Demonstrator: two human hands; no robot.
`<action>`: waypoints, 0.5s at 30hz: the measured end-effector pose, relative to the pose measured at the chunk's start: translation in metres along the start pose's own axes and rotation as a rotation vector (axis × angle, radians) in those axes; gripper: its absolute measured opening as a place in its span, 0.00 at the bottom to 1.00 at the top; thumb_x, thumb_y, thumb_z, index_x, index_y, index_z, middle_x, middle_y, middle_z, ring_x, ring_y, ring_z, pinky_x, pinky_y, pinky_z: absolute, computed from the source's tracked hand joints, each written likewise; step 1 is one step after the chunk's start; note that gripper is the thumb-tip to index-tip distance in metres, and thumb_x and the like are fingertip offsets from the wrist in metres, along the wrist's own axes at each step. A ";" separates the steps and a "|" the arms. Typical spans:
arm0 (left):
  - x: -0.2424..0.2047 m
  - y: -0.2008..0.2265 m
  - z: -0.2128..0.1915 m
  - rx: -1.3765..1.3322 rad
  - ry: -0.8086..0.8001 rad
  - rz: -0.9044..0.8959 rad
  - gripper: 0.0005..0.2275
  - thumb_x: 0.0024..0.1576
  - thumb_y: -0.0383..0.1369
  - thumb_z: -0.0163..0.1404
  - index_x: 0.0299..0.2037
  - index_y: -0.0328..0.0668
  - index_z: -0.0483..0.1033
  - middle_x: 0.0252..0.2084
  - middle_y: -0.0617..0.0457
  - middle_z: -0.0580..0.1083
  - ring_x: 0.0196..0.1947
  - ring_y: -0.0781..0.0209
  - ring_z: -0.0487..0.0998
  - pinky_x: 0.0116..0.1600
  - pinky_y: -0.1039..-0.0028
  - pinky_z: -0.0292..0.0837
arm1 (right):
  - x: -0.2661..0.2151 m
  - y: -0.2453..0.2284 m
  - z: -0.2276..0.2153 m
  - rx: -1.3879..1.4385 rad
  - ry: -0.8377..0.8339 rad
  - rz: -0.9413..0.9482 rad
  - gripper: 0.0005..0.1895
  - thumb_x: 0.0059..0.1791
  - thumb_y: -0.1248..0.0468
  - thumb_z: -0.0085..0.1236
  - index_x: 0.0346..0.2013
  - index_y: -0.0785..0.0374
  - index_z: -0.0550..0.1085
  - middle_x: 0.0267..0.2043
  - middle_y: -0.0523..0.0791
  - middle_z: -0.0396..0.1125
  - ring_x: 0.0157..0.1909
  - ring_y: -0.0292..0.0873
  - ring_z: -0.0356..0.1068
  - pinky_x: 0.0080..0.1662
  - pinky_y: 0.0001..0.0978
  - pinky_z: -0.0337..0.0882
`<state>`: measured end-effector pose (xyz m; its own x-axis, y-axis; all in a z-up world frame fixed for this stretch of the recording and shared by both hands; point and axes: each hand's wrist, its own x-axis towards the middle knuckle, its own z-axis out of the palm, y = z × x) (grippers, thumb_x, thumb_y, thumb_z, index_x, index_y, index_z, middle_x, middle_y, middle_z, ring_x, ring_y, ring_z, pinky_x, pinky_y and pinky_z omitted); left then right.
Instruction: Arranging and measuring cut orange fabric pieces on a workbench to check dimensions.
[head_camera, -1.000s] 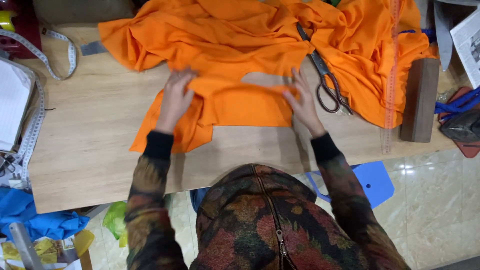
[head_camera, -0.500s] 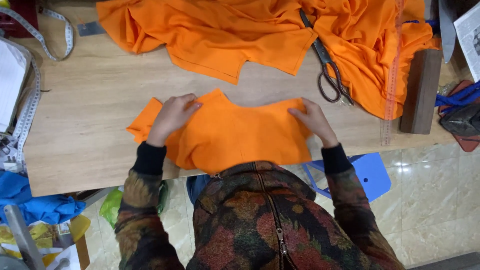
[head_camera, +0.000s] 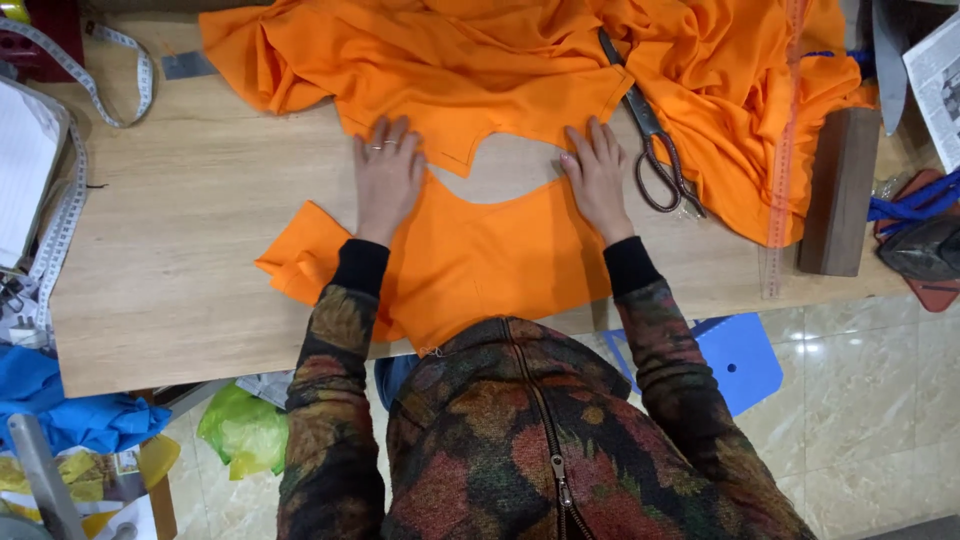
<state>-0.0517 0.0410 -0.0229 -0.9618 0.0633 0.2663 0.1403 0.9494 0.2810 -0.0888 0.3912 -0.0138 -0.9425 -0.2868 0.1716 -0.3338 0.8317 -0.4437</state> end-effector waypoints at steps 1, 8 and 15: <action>0.000 -0.007 0.000 0.000 0.001 0.000 0.11 0.65 0.41 0.48 0.55 0.53 0.74 0.64 0.50 0.71 0.68 0.46 0.66 0.65 0.35 0.56 | -0.002 0.000 -0.001 0.000 0.001 0.000 0.22 0.63 0.52 0.42 0.69 0.58 0.68 0.74 0.60 0.51 0.74 0.66 0.47 0.64 0.68 0.51; -0.010 -0.036 -0.009 0.080 0.059 -0.082 0.17 0.62 0.49 0.54 0.48 0.45 0.75 0.66 0.50 0.71 0.69 0.48 0.66 0.65 0.32 0.54 | -0.018 -0.005 0.003 0.031 -0.047 0.038 0.21 0.62 0.52 0.45 0.69 0.52 0.68 0.77 0.54 0.48 0.77 0.61 0.42 0.67 0.70 0.45; -0.009 -0.051 0.000 0.108 0.048 -0.158 0.17 0.56 0.45 0.52 0.50 0.45 0.72 0.69 0.51 0.68 0.71 0.51 0.63 0.65 0.30 0.52 | -0.022 0.011 0.001 -0.009 -0.030 0.067 0.21 0.62 0.51 0.46 0.69 0.46 0.67 0.78 0.50 0.46 0.77 0.58 0.41 0.67 0.67 0.44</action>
<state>-0.0497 -0.0078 -0.0395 -0.9572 -0.1011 0.2712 -0.0398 0.9741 0.2227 -0.0721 0.4063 -0.0231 -0.9628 -0.2443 0.1155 -0.2700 0.8537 -0.4454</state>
